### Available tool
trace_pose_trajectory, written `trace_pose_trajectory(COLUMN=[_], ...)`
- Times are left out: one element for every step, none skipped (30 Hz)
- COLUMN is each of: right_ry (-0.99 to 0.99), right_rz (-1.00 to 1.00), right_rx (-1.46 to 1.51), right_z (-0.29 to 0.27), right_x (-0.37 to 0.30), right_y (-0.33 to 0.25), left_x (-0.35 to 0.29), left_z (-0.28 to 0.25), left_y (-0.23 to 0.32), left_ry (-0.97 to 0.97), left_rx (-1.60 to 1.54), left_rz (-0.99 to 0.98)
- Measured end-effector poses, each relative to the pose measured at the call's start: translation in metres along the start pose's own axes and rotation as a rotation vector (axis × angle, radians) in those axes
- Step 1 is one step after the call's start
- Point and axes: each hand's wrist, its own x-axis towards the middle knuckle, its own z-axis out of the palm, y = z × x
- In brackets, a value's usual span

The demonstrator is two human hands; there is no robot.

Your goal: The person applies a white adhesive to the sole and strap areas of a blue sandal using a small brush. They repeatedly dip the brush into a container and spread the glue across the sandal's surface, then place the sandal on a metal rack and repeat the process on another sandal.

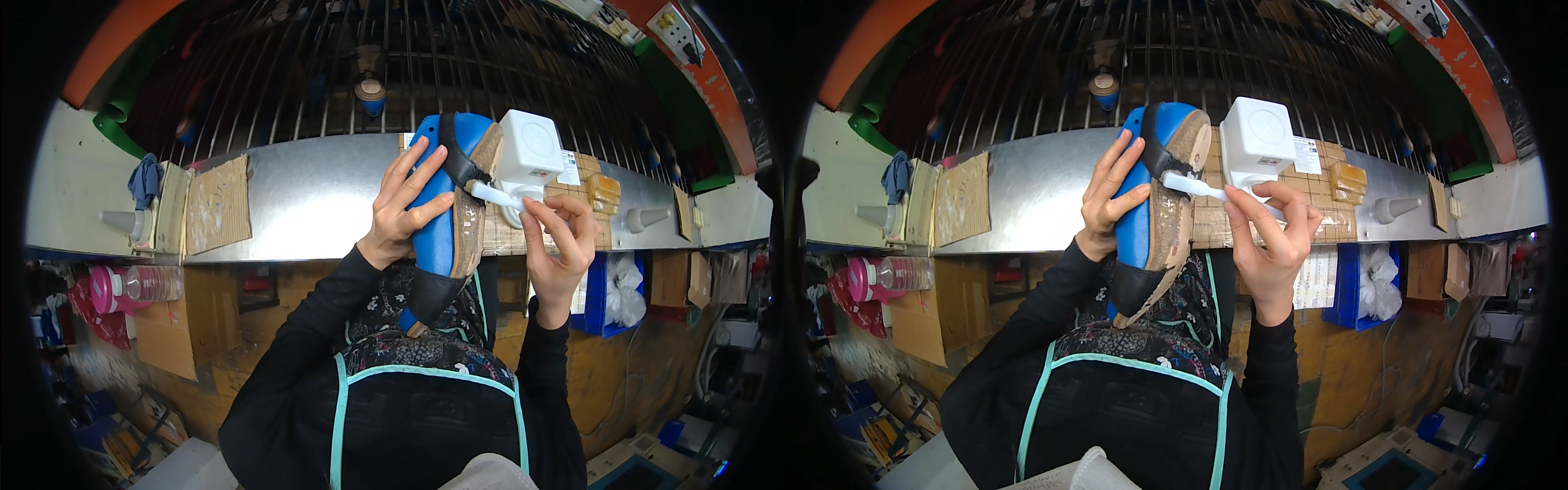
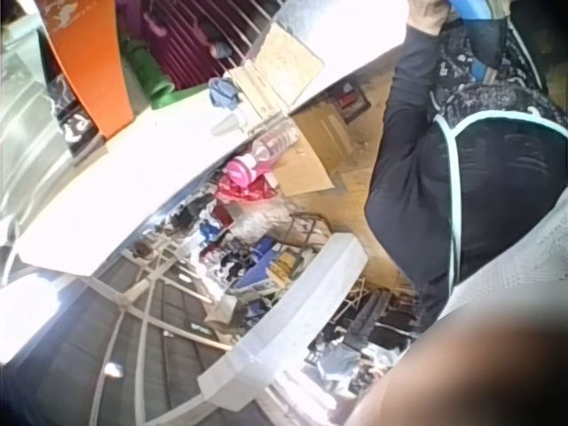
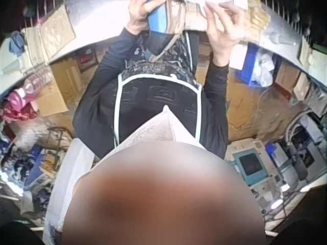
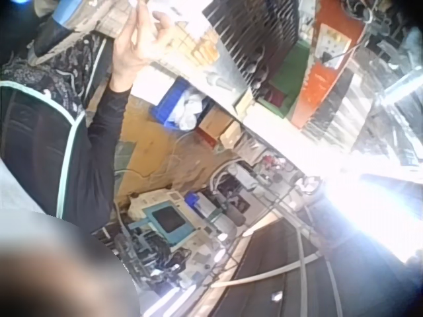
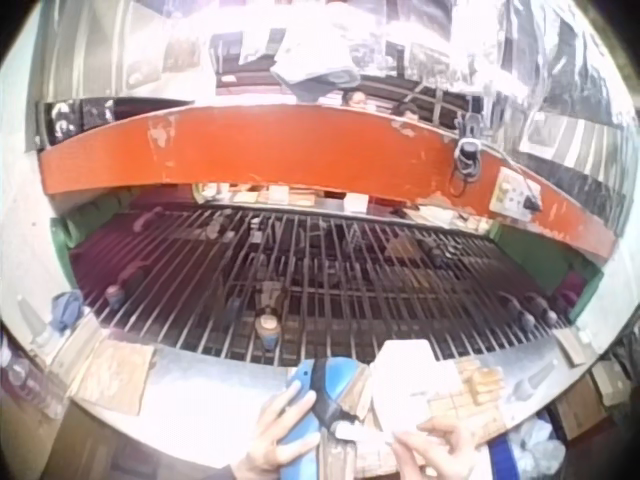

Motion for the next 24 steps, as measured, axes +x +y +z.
trace_pose_trajectory(right_ry=[-0.017, -0.035, -0.054, -0.074, -0.093, -0.109, -0.124, -0.145, -0.16, -0.182, -0.2, -0.216, -0.229, -0.242, -0.249, -0.255, -0.262, -0.266, -0.269, -0.273, -0.271, -0.27, -0.268, -0.263], right_rz=[-0.006, -0.012, -0.015, -0.018, -0.016, -0.014, -0.009, -0.001, 0.014, 0.031, 0.049, 0.061, 0.074, 0.088, 0.09, 0.092, 0.093, 0.103, 0.112, 0.122, 0.131, 0.141, 0.151, 0.156], right_rx=[0.001, 0.002, 0.01, 0.019, 0.032, 0.039, 0.051, 0.062, 0.083, 0.103, 0.128, 0.148, 0.172, 0.197, 0.22, 0.243, 0.266, 0.28, 0.294, 0.308, 0.321, 0.335, 0.348, 0.362], right_z=[-0.001, -0.001, -0.003, -0.004, -0.005, -0.006, -0.007, -0.008, -0.008, -0.009, -0.009, -0.01, -0.01, -0.009, -0.009, -0.009, -0.009, -0.008, -0.008, -0.008, -0.008, -0.008, -0.008, -0.007], right_x=[0.0, 0.001, 0.001, 0.002, 0.002, 0.002, 0.002, 0.002, 0.002, 0.002, 0.003, 0.003, 0.003, 0.003, 0.003, 0.003, 0.002, 0.002, 0.001, 0.0, -0.001, -0.002, -0.003, -0.004], right_y=[0.0, 0.0, 0.001, 0.001, 0.002, 0.002, 0.002, 0.003, 0.003, 0.004, 0.005, 0.007, 0.008, 0.009, 0.01, 0.011, 0.011, 0.012, 0.012, 0.012, 0.011, 0.011, 0.011, 0.01], left_x=[0.0, 0.001, 0.001, 0.002, 0.002, 0.003, 0.003, 0.004, 0.005, 0.005, 0.006, 0.007, 0.007, 0.008, 0.008, 0.009, 0.01, 0.011, 0.011, 0.012, 0.012, 0.013, 0.014, 0.015], left_z=[0.0, 0.0, -0.001, -0.001, -0.001, -0.001, -0.001, -0.002, -0.002, -0.002, -0.003, -0.003, -0.004, -0.004, -0.005, -0.005, -0.005, -0.005, -0.005, -0.005, -0.005, -0.006, -0.005, -0.005], left_y=[0.0, -0.001, -0.001, -0.002, -0.002, -0.003, -0.003, -0.004, -0.004, -0.005, -0.005, -0.006, -0.006, -0.006, -0.007, -0.007, -0.008, -0.009, -0.009, -0.009, -0.01, -0.01, -0.011, -0.012], left_ry=[-0.002, -0.005, -0.008, -0.009, -0.01, -0.011, -0.009, -0.008, -0.007, -0.01, -0.013, -0.016, -0.02, -0.024, -0.023, -0.022, -0.015, -0.008, -0.003, 0.001, 0.005, 0.013, 0.021, 0.026], left_rx=[0.003, 0.003, 0.004, 0.005, 0.006, 0.007, 0.003, 0.0, -0.004, -0.004, -0.004, -0.004, -0.007, -0.009, -0.017, -0.005, 0.001, 0.007, 0.006, 0.006, 0.005, 0.01, 0.015, 0.017], left_rz=[0.004, 0.004, 0.005, 0.007, 0.008, 0.01, 0.012, 0.013, 0.015, 0.018, 0.022, 0.025, 0.021, 0.018, 0.014, 0.021, 0.029, 0.037, 0.035, 0.033, 0.03, 0.034, 0.039, 0.035])
